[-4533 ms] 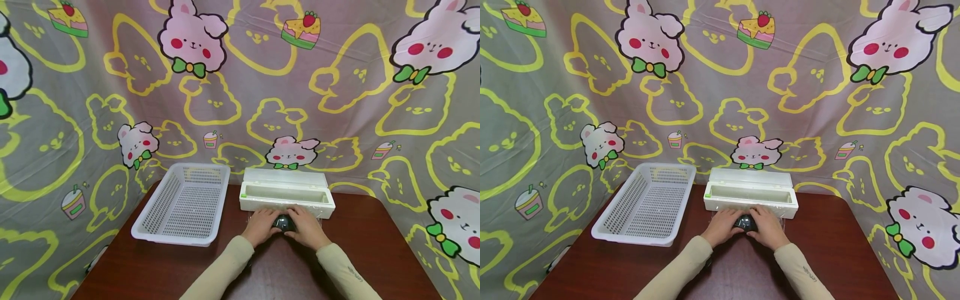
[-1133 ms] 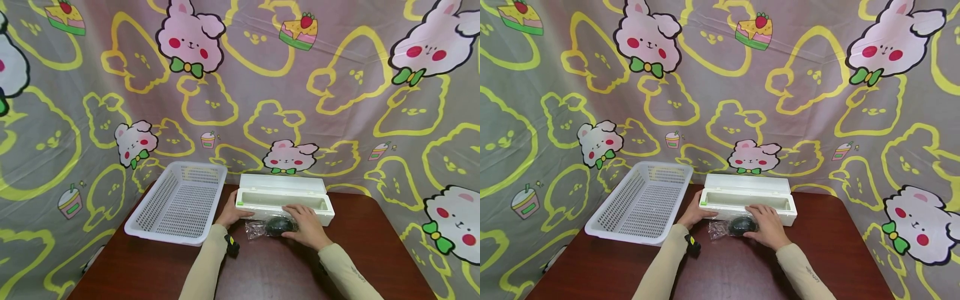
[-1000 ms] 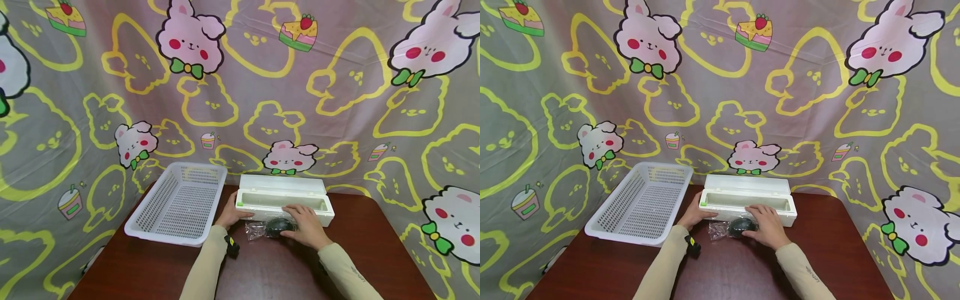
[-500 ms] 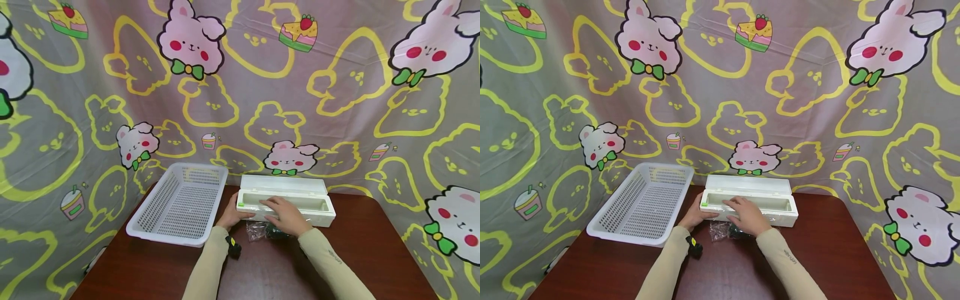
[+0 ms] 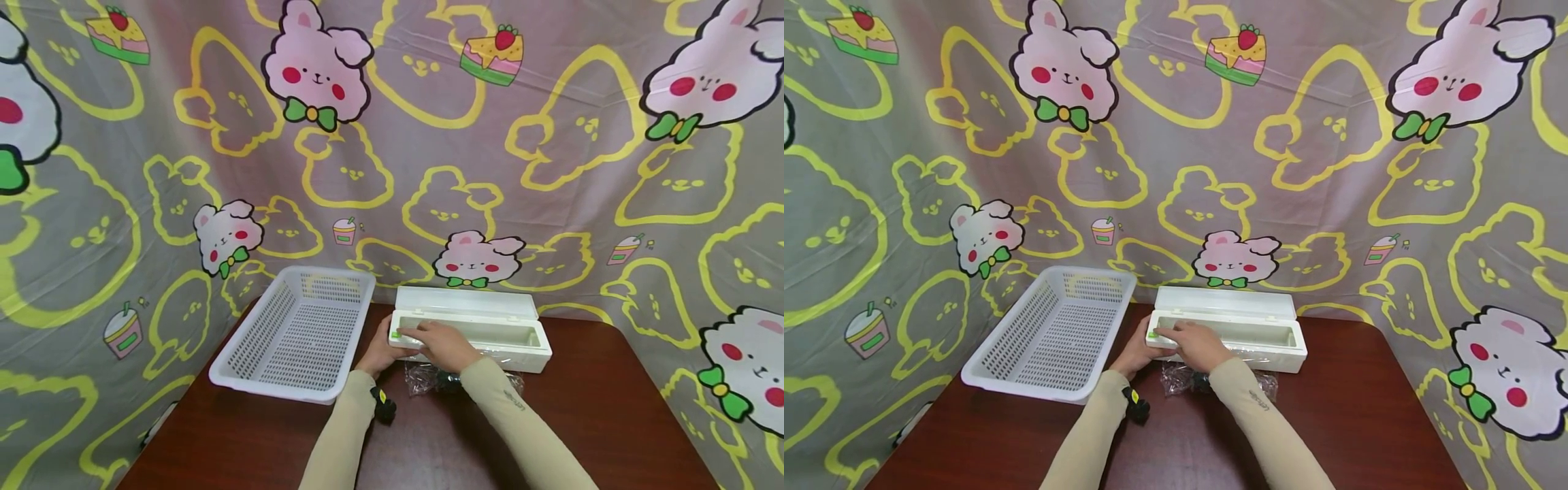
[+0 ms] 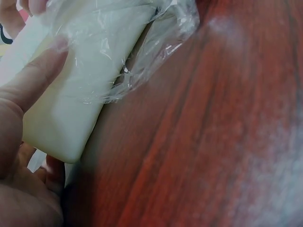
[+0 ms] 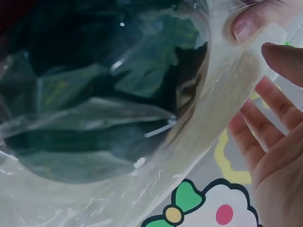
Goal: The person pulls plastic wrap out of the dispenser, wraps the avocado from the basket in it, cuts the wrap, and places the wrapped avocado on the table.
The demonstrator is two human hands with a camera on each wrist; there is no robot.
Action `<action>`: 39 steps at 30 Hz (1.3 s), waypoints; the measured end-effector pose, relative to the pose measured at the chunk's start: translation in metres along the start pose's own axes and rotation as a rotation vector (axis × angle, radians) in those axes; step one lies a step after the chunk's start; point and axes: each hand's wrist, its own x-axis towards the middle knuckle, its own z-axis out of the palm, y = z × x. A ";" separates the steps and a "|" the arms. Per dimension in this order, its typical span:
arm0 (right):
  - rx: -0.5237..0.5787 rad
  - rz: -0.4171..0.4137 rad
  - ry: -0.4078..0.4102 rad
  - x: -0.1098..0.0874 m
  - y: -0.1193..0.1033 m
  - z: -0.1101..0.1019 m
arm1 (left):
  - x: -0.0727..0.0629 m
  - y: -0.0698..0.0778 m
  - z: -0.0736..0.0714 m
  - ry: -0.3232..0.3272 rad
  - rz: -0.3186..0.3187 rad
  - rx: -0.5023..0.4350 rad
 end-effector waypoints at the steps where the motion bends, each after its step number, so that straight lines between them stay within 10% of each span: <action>1: -0.005 -0.004 -0.007 0.001 0.000 0.000 | 0.000 -0.001 0.000 0.001 -0.002 0.006; 39: -0.075 -0.049 -0.031 0.007 0.006 0.007 | -0.012 0.016 -0.012 -0.052 -0.056 -0.109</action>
